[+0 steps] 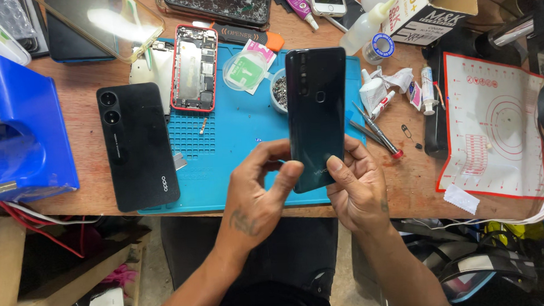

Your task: The person applies adhesive to the internal frame of a disassembled smartphone, then aligns and presses the back cover into place. They use a screwdriver to secure internal components and repeatedly check the fit of the back cover. The person also removes a protective film from the screen and inspects the device edges.

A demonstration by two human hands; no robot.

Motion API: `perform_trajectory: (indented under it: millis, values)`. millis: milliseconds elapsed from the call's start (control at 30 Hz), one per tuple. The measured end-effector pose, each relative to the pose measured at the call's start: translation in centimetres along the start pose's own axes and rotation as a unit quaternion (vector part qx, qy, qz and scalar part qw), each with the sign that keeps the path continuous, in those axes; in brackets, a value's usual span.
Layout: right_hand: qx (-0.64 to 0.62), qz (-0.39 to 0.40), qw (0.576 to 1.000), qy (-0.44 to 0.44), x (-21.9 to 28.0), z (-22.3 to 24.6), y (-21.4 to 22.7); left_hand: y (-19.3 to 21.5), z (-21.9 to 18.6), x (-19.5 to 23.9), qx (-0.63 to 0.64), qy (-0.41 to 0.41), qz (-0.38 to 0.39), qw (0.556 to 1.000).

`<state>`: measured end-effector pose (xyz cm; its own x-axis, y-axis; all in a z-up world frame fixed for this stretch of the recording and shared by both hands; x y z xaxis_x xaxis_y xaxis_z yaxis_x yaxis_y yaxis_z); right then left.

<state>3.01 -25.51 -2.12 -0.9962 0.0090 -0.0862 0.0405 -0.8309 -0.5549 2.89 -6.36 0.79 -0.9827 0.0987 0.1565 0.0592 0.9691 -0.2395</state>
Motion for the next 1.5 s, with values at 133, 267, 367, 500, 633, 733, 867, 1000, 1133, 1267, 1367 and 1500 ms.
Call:
perform_trajectory:
  millis: [133,267,367,500,633,733,867,1000,1133,1267,1367,1500]
  values:
    - [0.029,-0.003,0.999,-0.024,-0.2,-0.2,0.1,0.1,-1.0,-1.4,-0.045,0.066,0.012,0.997]
    - [0.084,0.037,0.996,-0.016,-0.8,0.2,-0.6,0.6,-1.8,-1.7,-0.049,0.07,-0.007,0.996]
    - [0.151,0.071,0.986,-0.02,-1.7,1.2,-1.9,1.1,-2.2,-1.7,-0.027,0.099,-0.032,0.994]
    - [0.426,0.185,0.867,0.178,-2.4,4.2,-5.5,2.3,-3.5,-1.4,0.003,0.085,-0.076,0.993]
    - [0.598,0.308,0.641,0.369,-2.4,4.6,-9.1,1.9,-4.4,-1.3,0.061,0.038,-0.119,0.99]
    - [0.613,0.286,0.602,0.424,-2.6,3.2,-9.6,0.3,-4.9,-1.3,0.074,0.005,-0.135,0.988]
    - [0.559,0.205,0.665,0.45,-2.2,1.8,-7.7,-1.2,-6.0,0.0,0.006,-0.052,-0.136,0.989]
    - [0.349,0.047,0.881,0.316,-1.8,0.1,-3.8,-0.6,-5.9,0.9,-0.074,-0.081,-0.116,0.987]
    - [-0.055,0.044,0.987,0.141,-1.5,-1.6,-2.7,0.5,-4.0,-0.4,0.056,-0.025,-0.162,0.985]
    - [-0.133,-0.006,0.991,0.007,-0.3,-2.9,-3.4,0.7,-1.3,-1.7,0.011,0.063,-0.102,0.993]
    - [-0.135,0.006,0.991,-0.009,0.0,-3.2,-4.2,1.0,-0.2,-1.8,0.015,0.091,-0.111,0.99]
    - [-0.106,0.087,0.99,-0.045,-0.6,-2.3,-4.2,1.4,0.2,-1.8,0.121,0.079,-0.106,0.984]
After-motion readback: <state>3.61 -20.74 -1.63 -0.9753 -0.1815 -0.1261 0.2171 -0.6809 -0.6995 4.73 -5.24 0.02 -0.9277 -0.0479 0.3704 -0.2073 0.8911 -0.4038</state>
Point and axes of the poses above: each hand's wrist, its own x-axis away from the middle knuckle, its own y-axis out of the back of the hand, z = x × y, the point moved 3 cm from there along -x, towards the middle knuckle, and after that the axes turned 13 degrees about y, right-handed, at the moved point
